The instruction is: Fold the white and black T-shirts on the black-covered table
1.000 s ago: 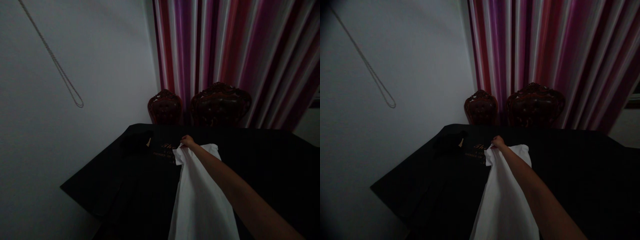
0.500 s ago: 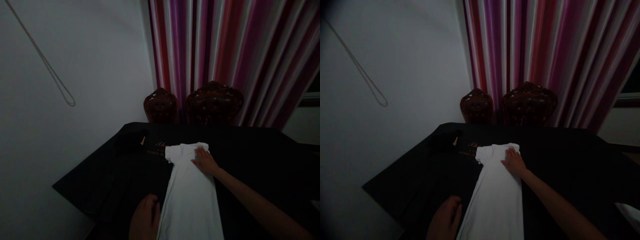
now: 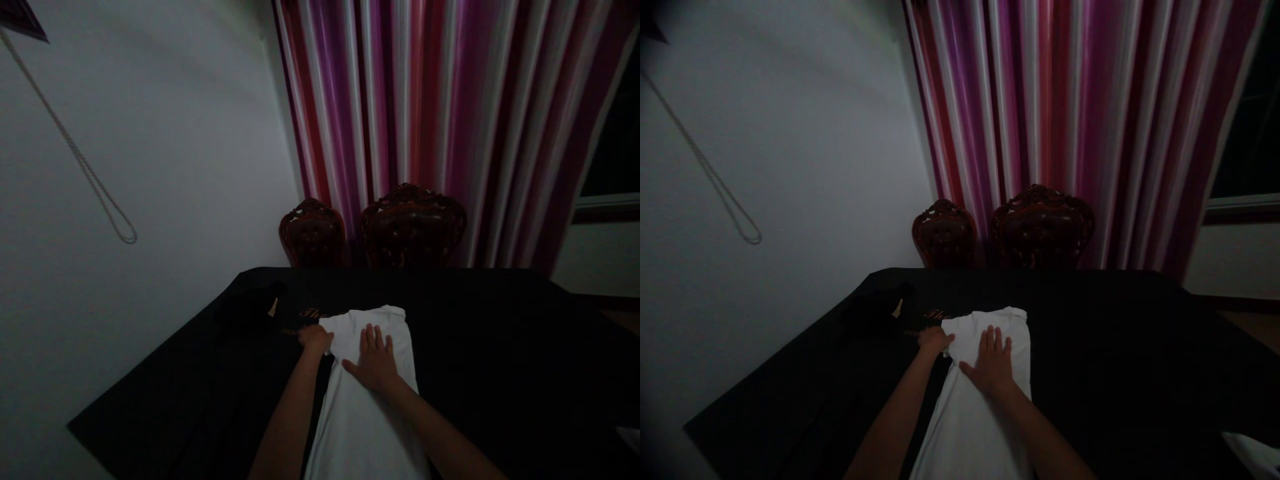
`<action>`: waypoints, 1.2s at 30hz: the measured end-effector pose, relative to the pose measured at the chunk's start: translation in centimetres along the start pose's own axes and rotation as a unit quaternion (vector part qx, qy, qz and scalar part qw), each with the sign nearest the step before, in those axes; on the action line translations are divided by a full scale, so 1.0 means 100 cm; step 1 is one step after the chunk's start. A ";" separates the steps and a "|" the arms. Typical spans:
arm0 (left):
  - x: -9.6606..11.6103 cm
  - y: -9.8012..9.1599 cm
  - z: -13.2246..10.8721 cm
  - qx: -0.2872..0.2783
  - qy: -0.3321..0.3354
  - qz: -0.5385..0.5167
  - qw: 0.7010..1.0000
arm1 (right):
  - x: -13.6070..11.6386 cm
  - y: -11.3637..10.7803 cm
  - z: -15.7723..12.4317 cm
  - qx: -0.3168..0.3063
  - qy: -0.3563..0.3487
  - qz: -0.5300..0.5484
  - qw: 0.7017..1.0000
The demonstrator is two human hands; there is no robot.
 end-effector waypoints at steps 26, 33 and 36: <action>-0.009 0.028 -0.079 0.082 0.427 -0.065 0.898 | 0.055 -0.076 -0.011 -0.003 -0.047 0.009 0.999; -0.019 0.032 -0.081 0.084 0.437 0.011 0.895 | 0.081 -0.021 0.000 -0.034 -0.049 -0.004 0.998; -0.029 0.029 -0.097 0.105 0.453 0.020 0.885 | 0.088 -0.019 0.007 -0.020 -0.050 -0.010 0.998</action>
Point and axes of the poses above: each hand's wrist, its own z-axis towards the middle knuckle, its own y-axis out of the palm, x = y × z, the point moved 2 cm from there along z, towards the middle knuckle, and after that the axes turned 5 degrees about x, right-handed, at the moved point
